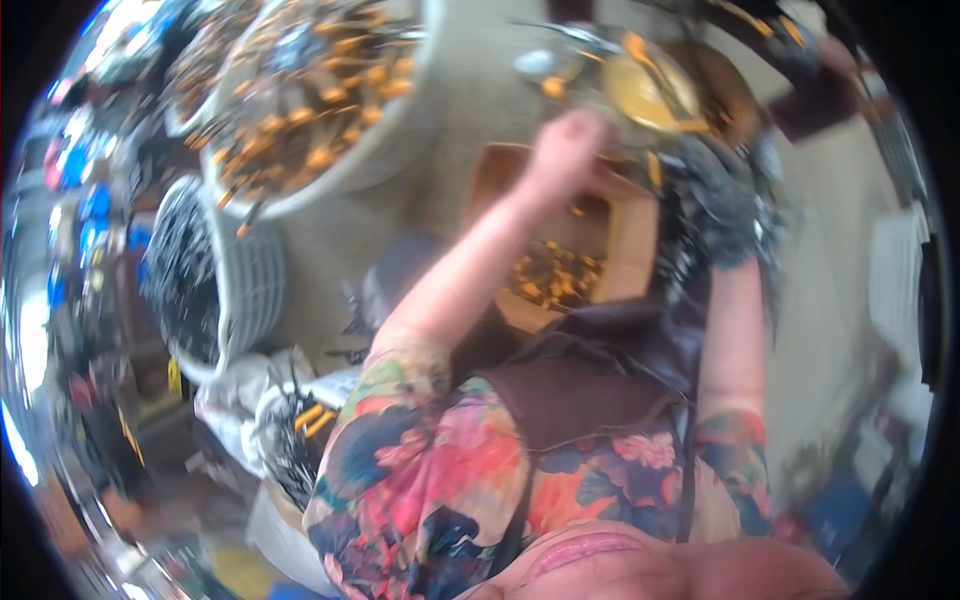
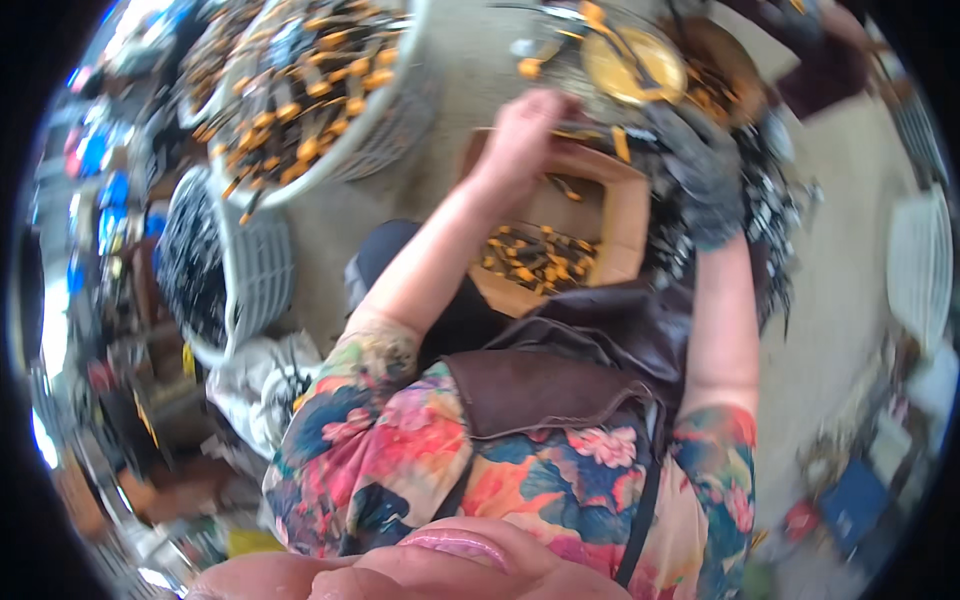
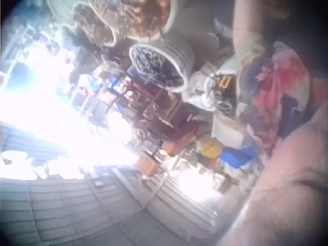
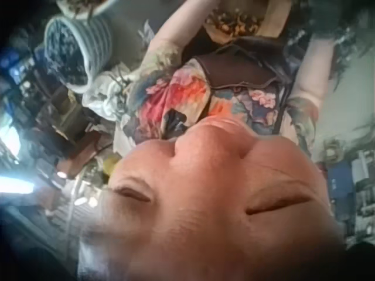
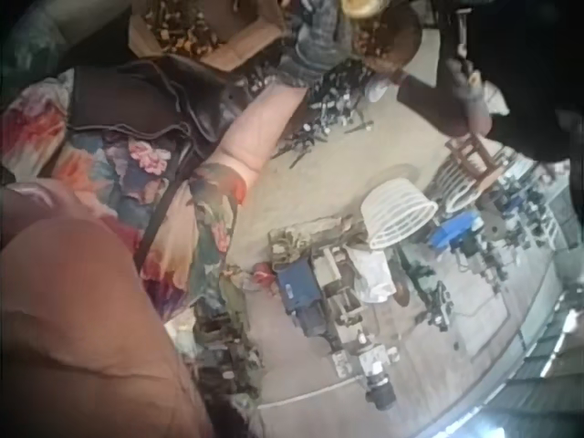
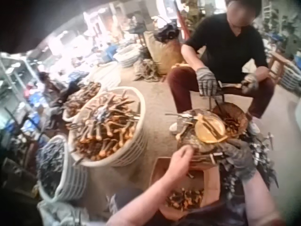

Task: The person assembles tools by taking handle grips from a box, fitting them onto metal handles, and placing the assembled tools into a basket.

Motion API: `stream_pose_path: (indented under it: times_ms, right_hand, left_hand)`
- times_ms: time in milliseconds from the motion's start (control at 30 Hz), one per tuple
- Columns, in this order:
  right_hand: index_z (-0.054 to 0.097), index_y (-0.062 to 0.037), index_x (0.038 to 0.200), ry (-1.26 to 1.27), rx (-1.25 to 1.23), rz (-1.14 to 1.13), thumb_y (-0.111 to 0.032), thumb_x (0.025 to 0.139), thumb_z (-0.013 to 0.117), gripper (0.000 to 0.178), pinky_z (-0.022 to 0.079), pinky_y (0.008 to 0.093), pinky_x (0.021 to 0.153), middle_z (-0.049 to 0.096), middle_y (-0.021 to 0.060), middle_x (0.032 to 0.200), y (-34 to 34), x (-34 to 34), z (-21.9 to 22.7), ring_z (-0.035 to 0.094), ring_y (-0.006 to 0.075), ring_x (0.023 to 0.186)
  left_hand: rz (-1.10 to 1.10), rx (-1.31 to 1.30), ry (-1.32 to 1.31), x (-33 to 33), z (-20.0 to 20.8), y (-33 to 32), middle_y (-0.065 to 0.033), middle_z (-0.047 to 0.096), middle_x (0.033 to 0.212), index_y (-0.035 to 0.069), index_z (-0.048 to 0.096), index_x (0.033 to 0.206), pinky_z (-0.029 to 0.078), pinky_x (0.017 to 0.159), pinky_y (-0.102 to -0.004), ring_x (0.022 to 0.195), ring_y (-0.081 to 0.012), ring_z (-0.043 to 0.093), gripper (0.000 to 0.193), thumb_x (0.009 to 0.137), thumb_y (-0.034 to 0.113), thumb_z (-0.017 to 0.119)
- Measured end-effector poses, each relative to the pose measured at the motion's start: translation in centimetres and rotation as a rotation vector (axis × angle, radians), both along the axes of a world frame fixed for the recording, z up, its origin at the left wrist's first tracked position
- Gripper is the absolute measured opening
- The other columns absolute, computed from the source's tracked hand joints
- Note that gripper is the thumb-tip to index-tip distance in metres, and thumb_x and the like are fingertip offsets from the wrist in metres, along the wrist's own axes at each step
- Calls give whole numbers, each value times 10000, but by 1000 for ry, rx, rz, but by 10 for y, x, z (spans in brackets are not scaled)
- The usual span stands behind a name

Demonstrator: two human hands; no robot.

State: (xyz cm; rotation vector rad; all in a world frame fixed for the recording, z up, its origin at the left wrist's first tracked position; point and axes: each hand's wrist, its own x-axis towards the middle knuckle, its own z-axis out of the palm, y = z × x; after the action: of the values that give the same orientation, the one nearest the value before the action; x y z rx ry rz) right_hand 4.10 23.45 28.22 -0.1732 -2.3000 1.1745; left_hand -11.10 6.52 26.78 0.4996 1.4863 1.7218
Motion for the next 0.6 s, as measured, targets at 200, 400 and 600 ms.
stream_pose_path:
  times_ms: [200, 400, 600]
  right_hand:
    - [598, -17, 1168, -268, -694, 62, -264, 897, 608, 366, 490, 211, 567, 633, 38, 973, -24, -16, 14, 576, 79, 728]
    - [524, -36, 1252, -168, -800, -132, -259, 932, 560, 392, 496, 205, 544, 621, 31, 1020, -1, 0, 36, 573, 65, 748]
    - [524, -35, 1252, -153, -718, -97, -235, 936, 551, 375, 518, 218, 655, 620, 51, 1065, 3, 4, 28, 603, 90, 823]
  left_hand:
    - [-162, -203, 1154, -3, 26, -63, -69, 649, 846, 106, 679, 921, 506, 699, -348, 813, -257, 631, 230, 742, 247, 709]
    - [423, -724, 1414, -98, 51, -151, -77, 637, 802, 144, 658, 824, 492, 650, -382, 791, -266, 626, 102, 795, 241, 645]
    - [720, -1281, 1207, -219, 80, -236, -148, 651, 1002, 128, 632, 1047, 482, 790, -445, 918, -338, 617, 433, 900, 498, 464]
